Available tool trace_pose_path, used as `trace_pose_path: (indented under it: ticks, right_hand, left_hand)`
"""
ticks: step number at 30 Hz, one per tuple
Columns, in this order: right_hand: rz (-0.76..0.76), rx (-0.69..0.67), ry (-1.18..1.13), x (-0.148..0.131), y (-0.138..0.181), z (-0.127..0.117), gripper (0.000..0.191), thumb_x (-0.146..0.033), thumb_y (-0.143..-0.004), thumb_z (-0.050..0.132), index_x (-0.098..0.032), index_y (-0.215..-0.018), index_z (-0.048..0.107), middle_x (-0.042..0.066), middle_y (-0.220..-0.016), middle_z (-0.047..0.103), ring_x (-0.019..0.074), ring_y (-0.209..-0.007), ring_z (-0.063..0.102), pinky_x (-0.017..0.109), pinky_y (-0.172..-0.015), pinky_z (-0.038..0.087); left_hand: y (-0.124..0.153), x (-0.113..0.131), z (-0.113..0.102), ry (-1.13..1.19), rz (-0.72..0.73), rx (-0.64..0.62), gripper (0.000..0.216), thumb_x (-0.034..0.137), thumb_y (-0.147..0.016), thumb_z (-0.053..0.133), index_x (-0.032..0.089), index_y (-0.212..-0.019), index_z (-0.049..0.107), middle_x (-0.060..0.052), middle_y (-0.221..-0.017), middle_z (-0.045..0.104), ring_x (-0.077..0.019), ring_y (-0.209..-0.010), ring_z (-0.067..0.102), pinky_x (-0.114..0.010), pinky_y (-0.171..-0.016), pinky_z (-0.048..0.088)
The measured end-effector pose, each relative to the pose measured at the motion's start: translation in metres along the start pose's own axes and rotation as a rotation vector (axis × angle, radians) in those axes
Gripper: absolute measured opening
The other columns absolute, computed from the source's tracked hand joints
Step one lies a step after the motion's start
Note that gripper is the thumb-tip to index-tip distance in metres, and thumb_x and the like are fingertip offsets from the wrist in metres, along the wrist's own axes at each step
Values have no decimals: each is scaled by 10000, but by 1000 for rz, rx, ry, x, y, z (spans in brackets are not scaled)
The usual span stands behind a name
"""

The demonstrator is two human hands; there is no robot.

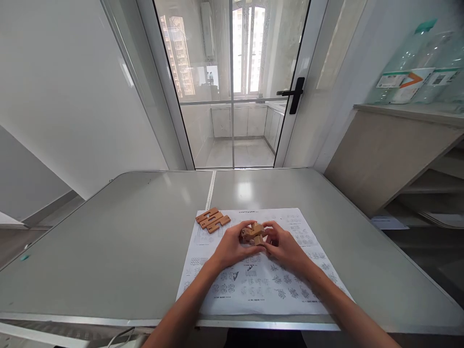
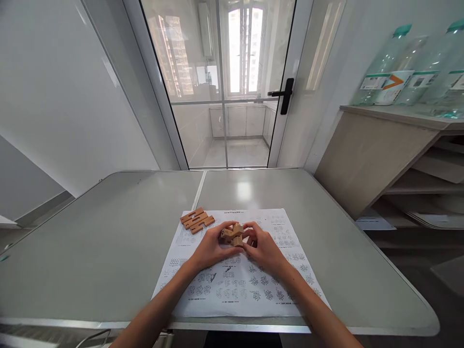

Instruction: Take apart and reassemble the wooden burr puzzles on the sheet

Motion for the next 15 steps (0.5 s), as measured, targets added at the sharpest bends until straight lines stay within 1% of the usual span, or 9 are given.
trace_pose_path:
  ticks: [3, 5, 8, 10, 13, 15]
  right_hand:
    - [-19, 10, -7, -1, -1, 0, 513, -321, -833, 712, -248, -1281, 471, 0, -912, 734, 124, -576, 539, 269, -562, 451]
    - [-35, -3, 22, -5, -1, 0, 545, -376, -858, 719, -252, -1336, 487, -7, -885, 712, 124, -582, 513, 270, -565, 444]
    - [-55, -11, 71, -11, 0, 0, 478, -480, -899, 702, -232, -1291, 585, -15, -793, 650, 127, -577, 475, 273, -548, 420]
    - [-60, 2, 78, -13, -1, -1, 463, -506, -902, 704, -218, -1255, 624, -24, -748, 609, 130, -575, 466, 274, -544, 416]
    - [-54, 24, 75, -12, -2, -2, 457, -537, -902, 703, -207, -1215, 663, -28, -709, 589, 137, -577, 488, 277, -551, 432]
    - [-55, 40, 79, -11, -2, -4, 443, -555, -909, 690, -203, -1180, 689, -16, -712, 618, 140, -575, 506, 278, -548, 438]
  left_hand:
    - [0, -1, 0, -57, -18, -11, 712, 424, -715, 886, 215, -1339, 613, -33, -1000, 724, -192, -824, 649, -300, -744, 534]
    - [1, 0, -1, -94, -28, -12, 661, 483, -776, 830, 216, -1340, 612, -19, -943, 720, -181, -780, 619, -288, -712, 503]
    - [2, 4, -2, -99, -27, -14, 470, 544, -967, 588, 194, -1275, 645, -22, -868, 711, -179, -743, 601, -288, -697, 471]
    - [2, 7, -2, -85, -17, -7, 448, 545, -1025, 474, 179, -1199, 666, -27, -832, 708, -181, -722, 598, -288, -686, 455]
    - [2, 8, -4, -65, -8, 36, 438, 562, -1022, 483, 179, -1118, 675, -21, -814, 715, -178, -703, 604, -280, -669, 447]
    - [2, 7, -8, -48, -16, 73, 436, 576, -1006, 513, 180, -1082, 679, -23, -810, 727, -181, -705, 624, -278, -668, 459]
Point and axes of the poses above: each hand's wrist, its own y-axis away from the middle knuckle, its own z-axis out of the palm, x = y × z, the point moved 8 cm from there along -y, towards the middle knuckle
